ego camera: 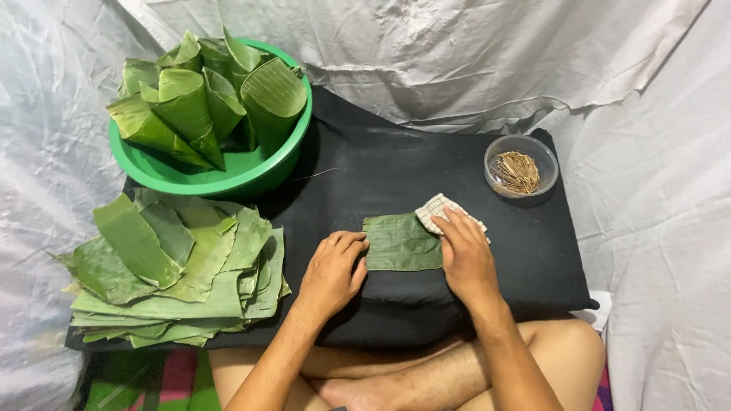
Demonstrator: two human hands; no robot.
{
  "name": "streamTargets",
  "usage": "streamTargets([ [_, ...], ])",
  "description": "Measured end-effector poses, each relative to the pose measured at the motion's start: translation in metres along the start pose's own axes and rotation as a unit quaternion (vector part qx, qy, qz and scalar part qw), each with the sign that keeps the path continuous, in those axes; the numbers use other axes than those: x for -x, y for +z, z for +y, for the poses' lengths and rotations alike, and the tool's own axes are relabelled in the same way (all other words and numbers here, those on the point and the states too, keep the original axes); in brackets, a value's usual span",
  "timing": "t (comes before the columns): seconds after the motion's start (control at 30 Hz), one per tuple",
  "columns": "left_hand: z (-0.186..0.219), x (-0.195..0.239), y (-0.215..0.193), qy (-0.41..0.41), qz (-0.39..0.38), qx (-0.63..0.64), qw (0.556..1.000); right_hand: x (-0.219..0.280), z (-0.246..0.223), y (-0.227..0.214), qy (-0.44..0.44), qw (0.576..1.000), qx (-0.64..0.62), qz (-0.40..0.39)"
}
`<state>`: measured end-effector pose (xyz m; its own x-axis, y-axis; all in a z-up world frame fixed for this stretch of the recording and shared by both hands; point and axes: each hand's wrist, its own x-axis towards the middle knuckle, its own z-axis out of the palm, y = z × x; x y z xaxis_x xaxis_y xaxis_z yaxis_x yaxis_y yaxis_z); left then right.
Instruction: Cleaning banana leaves with a cloth and folding them into cone shapes for food packaging
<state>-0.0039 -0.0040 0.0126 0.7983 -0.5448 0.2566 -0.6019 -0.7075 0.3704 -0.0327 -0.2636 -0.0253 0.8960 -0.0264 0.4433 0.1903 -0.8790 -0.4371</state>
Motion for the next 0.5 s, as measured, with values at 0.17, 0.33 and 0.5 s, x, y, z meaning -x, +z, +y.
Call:
streamTargets([
  [0.17, 0.000, -0.002, -0.003, -0.025, -0.006, 0.046, 0.999, 0.000, 0.026, -0.013, 0.033, 0.998, -0.049, 0.018],
  [0.33, 0.001, -0.002, -0.002, -0.031, 0.004, 0.043, 0.999, -0.004, 0.013, -0.019, 0.069, 0.995, -0.047, 0.058],
  [0.5, 0.001, 0.000, -0.003, -0.029, 0.015, 0.047, 0.998, -0.009, -0.053, -0.008, -0.018, 0.999, -0.040, 0.025],
])
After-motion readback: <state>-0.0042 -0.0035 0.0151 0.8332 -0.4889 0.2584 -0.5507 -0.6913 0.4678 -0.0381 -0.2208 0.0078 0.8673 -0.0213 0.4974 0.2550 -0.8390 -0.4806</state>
